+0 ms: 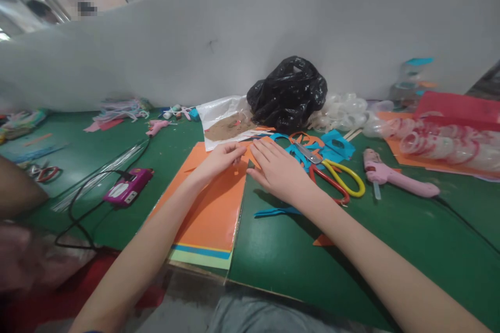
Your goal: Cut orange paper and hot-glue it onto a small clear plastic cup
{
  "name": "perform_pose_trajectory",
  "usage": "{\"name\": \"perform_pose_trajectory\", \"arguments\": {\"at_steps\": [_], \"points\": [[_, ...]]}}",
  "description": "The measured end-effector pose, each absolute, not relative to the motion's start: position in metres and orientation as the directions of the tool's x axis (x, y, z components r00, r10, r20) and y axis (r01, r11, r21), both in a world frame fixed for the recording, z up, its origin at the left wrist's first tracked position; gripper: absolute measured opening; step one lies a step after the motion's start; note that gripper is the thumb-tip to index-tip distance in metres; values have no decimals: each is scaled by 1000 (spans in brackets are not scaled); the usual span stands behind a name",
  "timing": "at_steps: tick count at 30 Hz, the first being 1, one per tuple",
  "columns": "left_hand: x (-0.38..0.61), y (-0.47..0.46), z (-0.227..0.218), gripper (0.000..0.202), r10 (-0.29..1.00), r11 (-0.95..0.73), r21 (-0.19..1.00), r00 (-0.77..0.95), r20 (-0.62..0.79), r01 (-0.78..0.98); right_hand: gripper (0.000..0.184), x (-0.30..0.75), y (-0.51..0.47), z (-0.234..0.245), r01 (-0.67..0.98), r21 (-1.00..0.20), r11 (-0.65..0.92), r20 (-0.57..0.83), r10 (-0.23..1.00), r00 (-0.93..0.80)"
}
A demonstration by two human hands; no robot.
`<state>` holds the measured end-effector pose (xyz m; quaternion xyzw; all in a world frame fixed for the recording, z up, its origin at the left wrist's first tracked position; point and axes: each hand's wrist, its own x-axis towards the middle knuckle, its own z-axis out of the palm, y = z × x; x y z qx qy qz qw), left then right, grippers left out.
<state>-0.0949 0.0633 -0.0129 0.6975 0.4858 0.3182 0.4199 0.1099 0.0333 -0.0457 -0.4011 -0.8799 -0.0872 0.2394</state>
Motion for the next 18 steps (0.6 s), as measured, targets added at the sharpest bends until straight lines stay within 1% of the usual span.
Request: {"name": "perform_pose_trajectory", "arguments": {"at_steps": [9,15,18], "points": [[-95,63,-10,33,944,-186,893,327,47,410,61,110,33,-46,745,-60,664,500,667,-553],[-95,62,-11,33,947,-186,892,317,51,411,64,110,33,-45,749,-33,662,492,663,-564],[-95,63,-11,33,943,-189,893,328,50,408,62,110,34,-45,748,-38,663,491,664,-564]]}}
